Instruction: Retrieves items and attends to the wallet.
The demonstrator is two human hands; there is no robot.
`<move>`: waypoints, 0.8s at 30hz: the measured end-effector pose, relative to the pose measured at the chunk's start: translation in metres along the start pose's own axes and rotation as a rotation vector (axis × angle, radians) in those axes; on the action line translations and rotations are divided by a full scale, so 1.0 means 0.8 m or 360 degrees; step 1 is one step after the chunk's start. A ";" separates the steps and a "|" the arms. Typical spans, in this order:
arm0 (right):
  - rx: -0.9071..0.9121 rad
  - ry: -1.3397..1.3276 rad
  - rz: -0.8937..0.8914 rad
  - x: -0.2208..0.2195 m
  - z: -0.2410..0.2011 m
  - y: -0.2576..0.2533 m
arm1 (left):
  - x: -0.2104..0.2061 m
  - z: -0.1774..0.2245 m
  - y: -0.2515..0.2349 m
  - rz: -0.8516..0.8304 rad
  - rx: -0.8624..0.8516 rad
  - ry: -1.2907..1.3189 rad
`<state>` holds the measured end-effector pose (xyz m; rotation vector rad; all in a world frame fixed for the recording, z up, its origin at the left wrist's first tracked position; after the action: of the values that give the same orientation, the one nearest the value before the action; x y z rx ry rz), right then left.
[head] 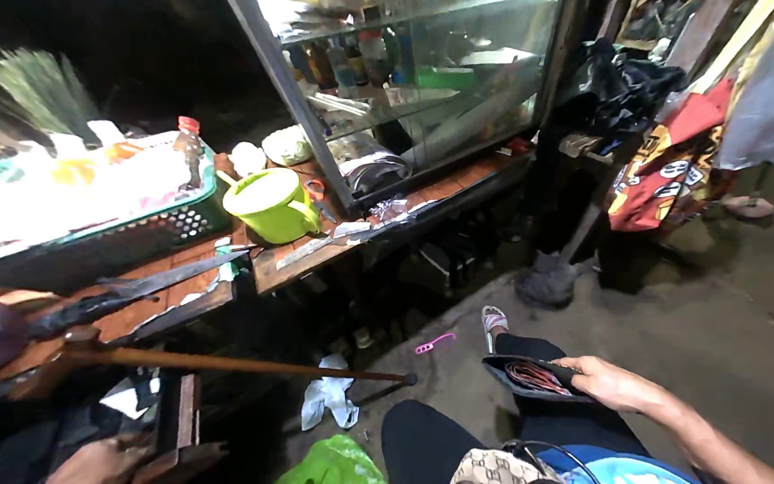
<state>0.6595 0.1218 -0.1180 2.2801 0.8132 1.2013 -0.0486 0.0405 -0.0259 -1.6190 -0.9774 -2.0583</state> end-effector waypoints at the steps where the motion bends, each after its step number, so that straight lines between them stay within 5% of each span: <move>1: 0.0001 -0.0021 0.0016 0.000 -0.001 0.000 | 0.001 0.000 -0.002 -0.0035 -0.0032 0.0064; 15: -0.0013 -0.0036 -0.0001 0.000 -0.013 0.000 | -0.004 0.020 -0.024 -0.0250 -0.0022 -0.0305; 24: 0.0012 0.0032 -0.0017 -0.002 -0.014 -0.001 | -0.003 0.024 -0.026 -0.0106 0.0097 -0.0285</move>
<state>0.6494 0.1226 -0.1135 2.2704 0.8376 1.2202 -0.0476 0.0682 -0.0325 -1.7857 -1.1569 -1.9302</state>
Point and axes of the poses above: each hand's wrist, its own y-axis away from the middle knuckle, its own x-axis out of the back of the hand, z = x × y, the point moved 7 cm from there along -y, towards the middle knuckle, and after that the axes turned 4 degrees about y, right-handed, at the moved point
